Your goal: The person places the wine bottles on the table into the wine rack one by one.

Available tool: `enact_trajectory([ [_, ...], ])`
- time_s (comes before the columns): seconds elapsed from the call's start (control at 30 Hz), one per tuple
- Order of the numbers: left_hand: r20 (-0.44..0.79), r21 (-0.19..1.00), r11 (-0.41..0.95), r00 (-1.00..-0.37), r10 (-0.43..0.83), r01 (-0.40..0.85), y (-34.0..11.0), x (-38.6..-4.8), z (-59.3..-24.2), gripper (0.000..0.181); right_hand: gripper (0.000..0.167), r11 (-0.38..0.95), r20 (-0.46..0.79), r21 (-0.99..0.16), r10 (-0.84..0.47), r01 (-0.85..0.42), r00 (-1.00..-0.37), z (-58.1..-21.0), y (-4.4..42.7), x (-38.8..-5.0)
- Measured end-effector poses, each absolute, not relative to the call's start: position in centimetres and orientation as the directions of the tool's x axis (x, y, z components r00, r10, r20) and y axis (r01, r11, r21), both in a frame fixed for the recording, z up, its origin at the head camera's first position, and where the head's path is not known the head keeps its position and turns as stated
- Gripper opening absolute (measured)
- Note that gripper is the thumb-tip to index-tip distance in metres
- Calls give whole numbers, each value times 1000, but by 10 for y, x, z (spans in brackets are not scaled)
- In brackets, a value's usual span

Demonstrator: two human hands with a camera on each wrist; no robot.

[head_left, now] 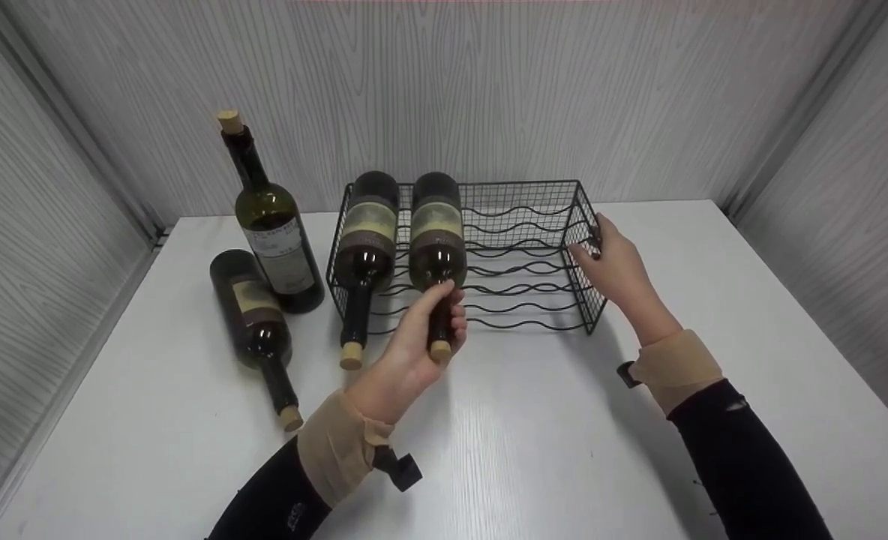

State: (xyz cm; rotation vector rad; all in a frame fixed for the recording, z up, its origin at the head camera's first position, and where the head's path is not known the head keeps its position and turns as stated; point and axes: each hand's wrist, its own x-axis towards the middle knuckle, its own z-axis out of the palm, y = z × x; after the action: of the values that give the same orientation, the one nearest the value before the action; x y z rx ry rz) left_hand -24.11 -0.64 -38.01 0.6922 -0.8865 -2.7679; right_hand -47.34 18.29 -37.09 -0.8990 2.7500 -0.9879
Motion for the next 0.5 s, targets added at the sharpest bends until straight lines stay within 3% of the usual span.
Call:
enact_trajectory([
  [0.5,-407,574,-819,-862,-301,15,0,-242,-378,16,75,624,117,-600,-552,-501,-826,-373,182,-475],
])
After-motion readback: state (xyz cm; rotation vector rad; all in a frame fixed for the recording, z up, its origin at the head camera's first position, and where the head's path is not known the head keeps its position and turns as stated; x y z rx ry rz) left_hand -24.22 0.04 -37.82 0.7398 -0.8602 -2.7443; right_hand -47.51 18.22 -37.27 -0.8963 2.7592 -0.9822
